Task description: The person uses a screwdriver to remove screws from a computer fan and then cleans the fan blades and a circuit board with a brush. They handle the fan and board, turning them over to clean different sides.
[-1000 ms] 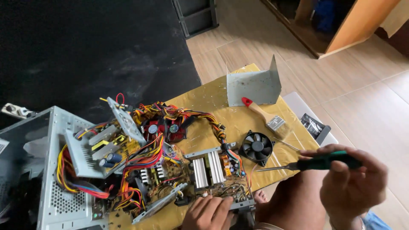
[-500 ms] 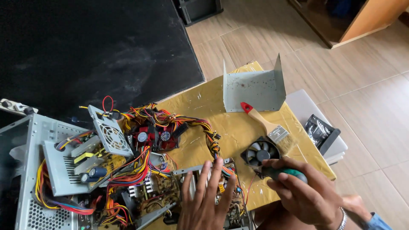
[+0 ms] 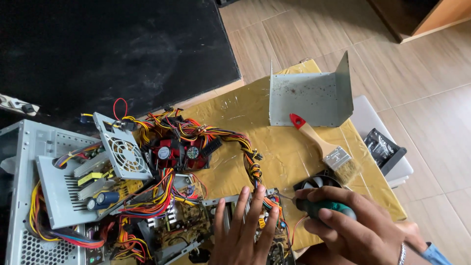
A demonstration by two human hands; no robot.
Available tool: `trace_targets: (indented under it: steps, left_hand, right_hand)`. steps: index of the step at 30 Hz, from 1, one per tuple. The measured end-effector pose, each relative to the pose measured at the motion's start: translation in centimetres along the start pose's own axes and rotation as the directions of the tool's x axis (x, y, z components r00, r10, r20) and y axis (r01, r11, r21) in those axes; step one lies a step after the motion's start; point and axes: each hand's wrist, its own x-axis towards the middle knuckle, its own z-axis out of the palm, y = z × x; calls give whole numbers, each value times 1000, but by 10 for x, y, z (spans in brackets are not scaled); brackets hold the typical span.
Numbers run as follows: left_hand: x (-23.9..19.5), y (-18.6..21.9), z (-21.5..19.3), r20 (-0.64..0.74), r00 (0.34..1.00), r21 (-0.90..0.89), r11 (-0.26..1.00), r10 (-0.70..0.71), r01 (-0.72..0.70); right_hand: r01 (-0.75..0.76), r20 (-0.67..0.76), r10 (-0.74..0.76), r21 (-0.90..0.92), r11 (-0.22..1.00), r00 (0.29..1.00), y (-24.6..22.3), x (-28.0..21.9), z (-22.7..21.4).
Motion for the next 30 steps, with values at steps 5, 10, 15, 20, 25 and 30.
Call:
trace_targets:
  steps: [5,10,15,20,25,30]
  left_hand:
    - [0,1,-1,33,999,-57,998,-35,37]
    - [0,1,1,12,999,-40,998,-43,44]
    - [0,2,1,10,999,-53,997,-52,52]
    - [-2,2,-1,48,997,-77,995,-54,58]
    - [1,1,-1,29,998,-76,996,-50,52]
    - [1,2,-1,16,998,-54,997,-60,61]
  right_hand:
    - [204,40,-204,1,979,978,21,0,11]
    - [24,142,-17,-46,999,990,-2,1,0]
    - [238,74,-235,-23,971,969,14,9,11]
    - [230,129,-221,-66,971,967,7,10,4]
    - [248,98,-244,-29,968,965,9,16,8]
    - [267,115,-261,-42,963,958,9,17,7]
